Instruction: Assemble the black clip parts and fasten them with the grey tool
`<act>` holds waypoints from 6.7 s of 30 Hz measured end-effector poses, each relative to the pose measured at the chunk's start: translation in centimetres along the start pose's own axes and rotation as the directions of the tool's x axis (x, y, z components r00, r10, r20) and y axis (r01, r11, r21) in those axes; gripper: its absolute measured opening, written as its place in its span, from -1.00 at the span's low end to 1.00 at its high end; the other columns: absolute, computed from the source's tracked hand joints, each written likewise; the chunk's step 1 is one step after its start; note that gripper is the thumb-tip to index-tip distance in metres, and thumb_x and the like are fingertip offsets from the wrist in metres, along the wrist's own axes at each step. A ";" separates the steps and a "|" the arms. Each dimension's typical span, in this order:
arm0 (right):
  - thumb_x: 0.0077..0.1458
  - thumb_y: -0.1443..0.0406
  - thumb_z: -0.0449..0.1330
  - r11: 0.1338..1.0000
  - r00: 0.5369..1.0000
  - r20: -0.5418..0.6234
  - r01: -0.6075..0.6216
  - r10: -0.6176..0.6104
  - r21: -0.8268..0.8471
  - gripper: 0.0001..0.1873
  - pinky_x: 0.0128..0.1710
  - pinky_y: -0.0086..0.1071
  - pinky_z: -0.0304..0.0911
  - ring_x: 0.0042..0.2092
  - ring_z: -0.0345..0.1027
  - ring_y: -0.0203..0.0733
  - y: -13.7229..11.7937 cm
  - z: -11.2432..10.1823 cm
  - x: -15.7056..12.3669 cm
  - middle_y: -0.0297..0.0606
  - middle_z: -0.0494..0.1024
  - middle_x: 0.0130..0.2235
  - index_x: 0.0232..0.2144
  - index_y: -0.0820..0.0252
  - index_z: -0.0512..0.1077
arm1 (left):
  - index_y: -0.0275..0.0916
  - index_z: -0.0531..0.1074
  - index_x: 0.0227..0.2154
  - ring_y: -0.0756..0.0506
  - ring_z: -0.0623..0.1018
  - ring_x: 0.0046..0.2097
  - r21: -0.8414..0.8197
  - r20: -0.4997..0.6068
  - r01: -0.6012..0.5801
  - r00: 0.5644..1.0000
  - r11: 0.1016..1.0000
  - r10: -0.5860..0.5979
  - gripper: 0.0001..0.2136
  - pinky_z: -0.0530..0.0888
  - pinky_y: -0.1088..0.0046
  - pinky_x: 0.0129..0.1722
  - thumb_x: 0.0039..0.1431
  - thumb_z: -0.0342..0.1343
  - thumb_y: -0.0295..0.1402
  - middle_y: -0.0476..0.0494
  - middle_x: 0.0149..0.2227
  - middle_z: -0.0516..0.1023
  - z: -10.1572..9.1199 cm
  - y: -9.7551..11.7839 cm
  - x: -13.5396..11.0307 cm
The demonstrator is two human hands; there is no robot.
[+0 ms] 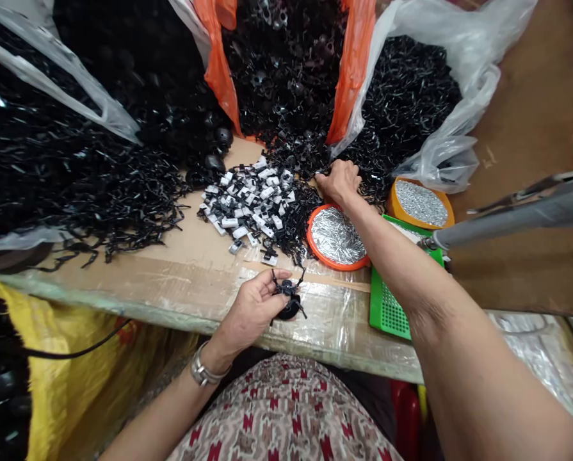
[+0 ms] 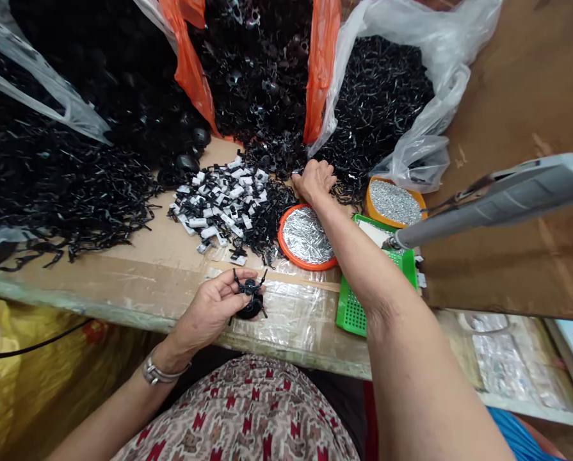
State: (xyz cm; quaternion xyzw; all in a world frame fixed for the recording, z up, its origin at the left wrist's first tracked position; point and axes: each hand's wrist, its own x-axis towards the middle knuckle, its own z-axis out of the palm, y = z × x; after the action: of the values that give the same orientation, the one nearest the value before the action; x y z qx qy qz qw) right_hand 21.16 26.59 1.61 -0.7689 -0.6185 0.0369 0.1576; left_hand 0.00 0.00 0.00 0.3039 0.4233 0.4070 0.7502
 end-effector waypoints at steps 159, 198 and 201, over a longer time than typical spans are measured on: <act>0.21 0.33 0.27 0.735 0.846 -0.351 0.526 -0.402 0.427 -0.68 0.22 0.20 0.27 0.28 0.19 0.15 1.1 -4.5 -32.4 -0.03 0.42 0.11 0.02 0.12 0.49 | -0.32 0.50 -0.46 0.07 0.56 -0.41 -0.512 -0.173 0.089 0.964 0.855 -0.204 -0.91 0.54 0.65 -0.39 0.05 0.23 -0.61 -0.04 -0.42 0.59 4.5 0.0 -2.4; 0.18 0.29 0.31 0.592 0.926 -0.070 0.294 -0.371 0.751 -0.80 -0.02 -0.20 0.43 -0.07 0.47 -0.16 4.0 -7.7 -30.4 -0.24 0.56 -0.13 -0.12 0.10 0.50 | -0.20 0.48 0.13 -0.19 0.53 0.18 0.314 0.077 -0.297 0.955 0.902 0.288 -0.48 0.36 0.31 0.27 0.08 0.29 -0.59 -0.23 0.11 0.58 2.9 -1.1 -3.8; 0.19 0.33 0.27 0.569 0.926 -0.082 0.295 -0.368 0.767 -0.94 -0.08 -0.25 0.42 -0.14 0.47 -0.19 4.0 -7.2 -30.5 -0.28 0.54 -0.22 -0.25 0.12 0.48 | -0.20 0.49 0.13 -0.21 0.50 0.21 0.292 0.116 -0.291 0.956 0.911 0.268 -0.47 0.34 0.29 0.30 0.06 0.30 -0.59 -0.25 0.11 0.58 2.6 -1.4 -3.9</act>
State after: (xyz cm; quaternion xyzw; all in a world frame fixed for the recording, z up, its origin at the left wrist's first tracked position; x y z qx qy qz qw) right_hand 19.61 -4.97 3.08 -0.4961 -0.6823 0.2989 0.4461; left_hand 1.62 -4.31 1.62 0.4887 0.4055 0.4281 0.6431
